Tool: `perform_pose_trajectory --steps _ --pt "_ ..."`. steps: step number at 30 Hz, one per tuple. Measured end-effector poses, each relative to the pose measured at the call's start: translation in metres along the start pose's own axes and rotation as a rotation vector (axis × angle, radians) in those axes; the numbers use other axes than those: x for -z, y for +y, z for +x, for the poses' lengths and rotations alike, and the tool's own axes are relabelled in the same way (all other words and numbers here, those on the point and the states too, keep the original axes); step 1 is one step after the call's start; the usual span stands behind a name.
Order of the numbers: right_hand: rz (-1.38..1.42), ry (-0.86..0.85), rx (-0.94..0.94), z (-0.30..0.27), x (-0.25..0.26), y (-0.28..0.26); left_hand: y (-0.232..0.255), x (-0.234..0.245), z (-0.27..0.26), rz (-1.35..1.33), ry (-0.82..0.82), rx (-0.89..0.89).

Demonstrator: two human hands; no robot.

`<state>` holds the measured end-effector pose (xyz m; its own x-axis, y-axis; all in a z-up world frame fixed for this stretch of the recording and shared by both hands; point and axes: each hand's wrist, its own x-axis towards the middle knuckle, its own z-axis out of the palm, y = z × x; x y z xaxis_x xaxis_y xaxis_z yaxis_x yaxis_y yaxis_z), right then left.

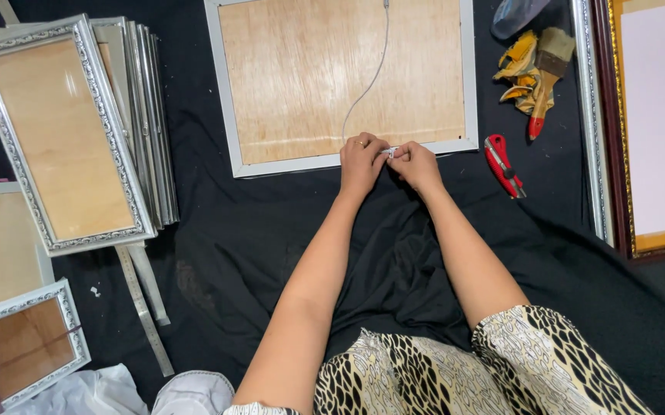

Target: Brushing the wooden back of a picture frame and adjusting the hanging wire.

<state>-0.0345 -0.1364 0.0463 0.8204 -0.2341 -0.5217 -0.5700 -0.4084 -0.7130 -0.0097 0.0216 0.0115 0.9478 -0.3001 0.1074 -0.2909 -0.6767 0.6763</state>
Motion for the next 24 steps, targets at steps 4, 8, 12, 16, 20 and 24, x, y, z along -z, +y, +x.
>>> perform_pose_trajectory --steps 4,8,12,16,20,24 --pt "-0.015 0.002 -0.006 0.001 -0.003 0.002 -0.011 -0.010 0.005 -0.031 -0.068 0.055" --pt "0.232 0.061 -0.124 -0.001 -0.002 -0.012 -0.012 -0.011 0.006 -0.065 -0.144 0.094" --pt "0.199 0.062 -0.051 -0.010 0.005 -0.022 -0.016 -0.017 0.006 -0.083 -0.192 0.141" --pt "-0.062 0.005 0.077 0.003 -0.001 0.002 -0.014 -0.013 0.007 -0.079 -0.216 0.152" --pt "-0.300 0.099 0.186 0.010 -0.005 0.010 -0.013 -0.011 0.009 -0.089 -0.238 0.152" --pt "-0.341 0.137 0.234 -0.005 -0.005 -0.004 -0.012 -0.010 0.009 -0.109 -0.247 0.162"
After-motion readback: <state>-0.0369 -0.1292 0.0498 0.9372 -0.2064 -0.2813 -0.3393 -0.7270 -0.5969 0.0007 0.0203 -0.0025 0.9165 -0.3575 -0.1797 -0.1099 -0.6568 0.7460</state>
